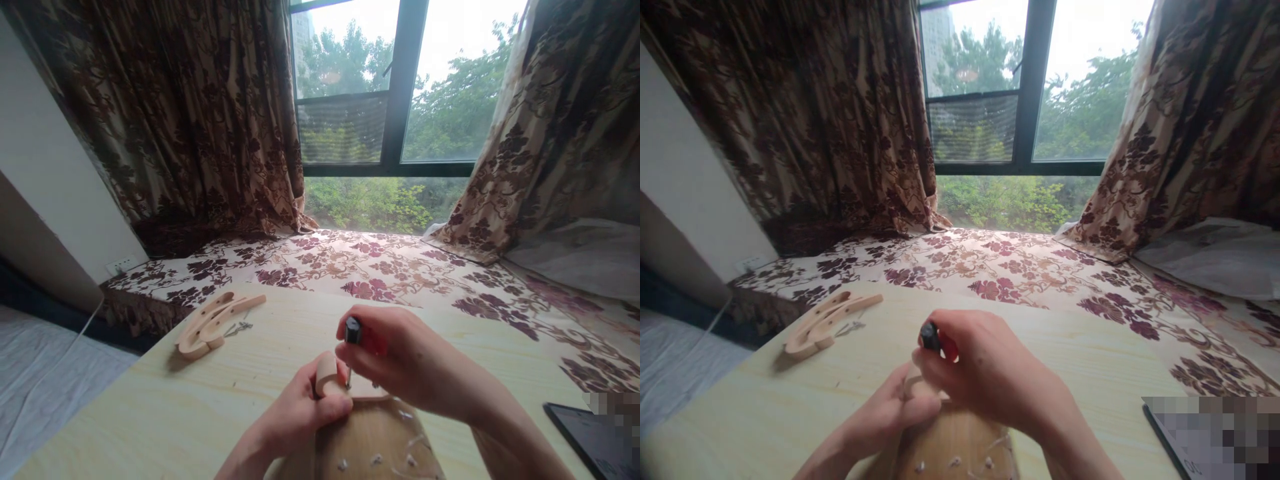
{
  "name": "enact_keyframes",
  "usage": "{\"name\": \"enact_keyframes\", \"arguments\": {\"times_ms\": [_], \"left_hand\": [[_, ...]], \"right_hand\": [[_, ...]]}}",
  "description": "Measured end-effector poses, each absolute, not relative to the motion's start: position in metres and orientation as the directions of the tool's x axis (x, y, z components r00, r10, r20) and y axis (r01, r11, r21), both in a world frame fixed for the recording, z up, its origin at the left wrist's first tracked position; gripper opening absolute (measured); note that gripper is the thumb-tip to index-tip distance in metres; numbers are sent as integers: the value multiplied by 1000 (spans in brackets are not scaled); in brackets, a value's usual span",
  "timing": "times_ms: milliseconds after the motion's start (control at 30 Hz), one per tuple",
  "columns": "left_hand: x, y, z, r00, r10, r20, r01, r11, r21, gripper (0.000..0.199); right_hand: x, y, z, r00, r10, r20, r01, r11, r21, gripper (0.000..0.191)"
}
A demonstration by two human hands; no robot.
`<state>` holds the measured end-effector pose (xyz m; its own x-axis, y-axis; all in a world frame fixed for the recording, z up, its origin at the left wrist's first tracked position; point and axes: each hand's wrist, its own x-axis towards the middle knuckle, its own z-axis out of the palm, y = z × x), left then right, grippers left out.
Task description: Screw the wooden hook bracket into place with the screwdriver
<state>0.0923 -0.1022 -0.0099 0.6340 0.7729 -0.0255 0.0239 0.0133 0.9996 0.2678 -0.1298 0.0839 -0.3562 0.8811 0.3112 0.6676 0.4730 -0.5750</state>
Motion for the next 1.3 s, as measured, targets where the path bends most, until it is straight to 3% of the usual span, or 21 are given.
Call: {"name": "enact_keyframes", "arguments": {"times_ms": [100,333,567,833,1033,1300], "left_hand": [[92,-102,-11,631,775,-30,24,19,1000,26],[93,-103,-10,633,774,-13,9,9,1000,21],[93,-103,-9,634,773,-15,15,7,1000,23],[92,-103,-10,635,773,0,4,-4,1000,21],[93,-104,-7,634,773,-17,13,12,1000,22],[94,-103,-9,632,775,-5,9,0,1000,20]], "right_hand": [[269,-131,84,-384,873,301,630,486,-606,14],[268,-117,75,-253,910,329,699,407,-588,23],[271,-130,85,-399,873,280,597,479,-644,13],[268,-121,75,-248,916,315,704,394,-591,27],[272,-131,84,-376,882,282,613,466,-638,9],[268,-118,76,-260,910,322,702,408,-585,22]]}}
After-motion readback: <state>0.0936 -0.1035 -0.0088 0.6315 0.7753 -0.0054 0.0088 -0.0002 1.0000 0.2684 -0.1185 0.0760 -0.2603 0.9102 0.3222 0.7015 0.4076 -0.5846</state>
